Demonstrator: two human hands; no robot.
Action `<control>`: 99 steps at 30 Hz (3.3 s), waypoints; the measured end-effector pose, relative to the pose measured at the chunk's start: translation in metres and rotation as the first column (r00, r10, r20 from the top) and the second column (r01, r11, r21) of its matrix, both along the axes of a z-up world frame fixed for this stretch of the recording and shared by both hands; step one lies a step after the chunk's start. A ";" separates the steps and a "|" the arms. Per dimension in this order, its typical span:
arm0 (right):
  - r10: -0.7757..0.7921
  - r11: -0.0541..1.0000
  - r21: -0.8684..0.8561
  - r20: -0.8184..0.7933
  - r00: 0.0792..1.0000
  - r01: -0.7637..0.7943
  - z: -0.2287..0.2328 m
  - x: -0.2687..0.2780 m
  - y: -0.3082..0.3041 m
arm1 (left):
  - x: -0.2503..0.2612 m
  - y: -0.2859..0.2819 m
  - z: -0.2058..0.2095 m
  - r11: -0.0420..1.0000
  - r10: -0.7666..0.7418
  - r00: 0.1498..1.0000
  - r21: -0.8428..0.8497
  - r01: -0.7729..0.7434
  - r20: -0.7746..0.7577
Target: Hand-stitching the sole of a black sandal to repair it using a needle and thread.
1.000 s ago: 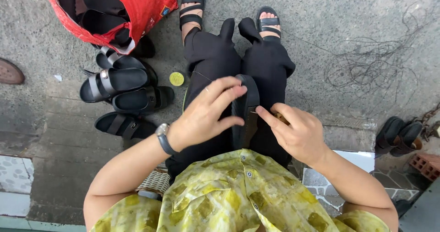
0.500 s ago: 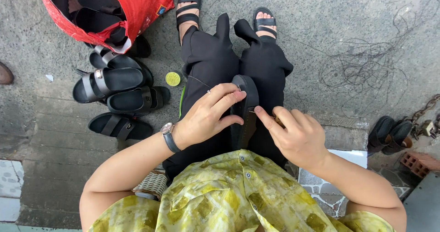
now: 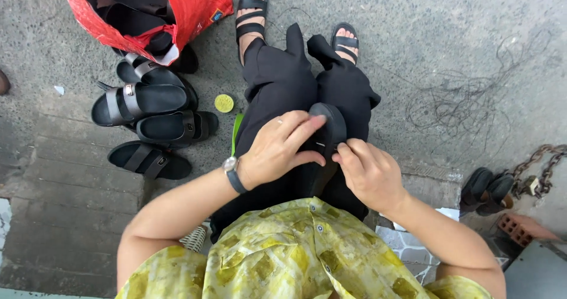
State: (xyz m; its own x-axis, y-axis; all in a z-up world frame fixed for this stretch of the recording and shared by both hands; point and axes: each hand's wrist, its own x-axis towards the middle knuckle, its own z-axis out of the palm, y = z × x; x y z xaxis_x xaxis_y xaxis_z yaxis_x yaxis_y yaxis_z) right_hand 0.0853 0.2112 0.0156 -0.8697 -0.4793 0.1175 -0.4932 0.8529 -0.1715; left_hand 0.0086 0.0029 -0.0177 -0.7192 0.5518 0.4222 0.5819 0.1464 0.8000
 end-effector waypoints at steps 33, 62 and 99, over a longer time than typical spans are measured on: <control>-0.003 0.958 -0.287 0.047 0.999 0.016 0.001 -0.002 0.005 | 0.024 -0.004 0.000 0.928 -0.210 0.459 0.323 -0.184 0.863; -0.033 0.919 0.392 -0.002 0.999 0.031 0.061 0.004 0.065 | 0.032 0.016 0.014 0.978 0.030 0.996 -0.206 -0.012 0.085; -0.096 0.853 -0.443 0.385 0.918 0.275 0.037 -0.008 0.005 | -0.025 0.000 0.049 0.951 -0.308 0.737 0.207 0.228 0.601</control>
State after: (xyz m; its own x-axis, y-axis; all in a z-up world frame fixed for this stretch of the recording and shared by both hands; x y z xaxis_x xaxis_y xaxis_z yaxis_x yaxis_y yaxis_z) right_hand 0.0770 0.2166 0.0529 -0.9639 -0.2649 -0.0275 -0.1688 0.6875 -0.7063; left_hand -0.0160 0.0033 0.0308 -0.6729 0.7397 0.0075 -0.0461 -0.0520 0.9976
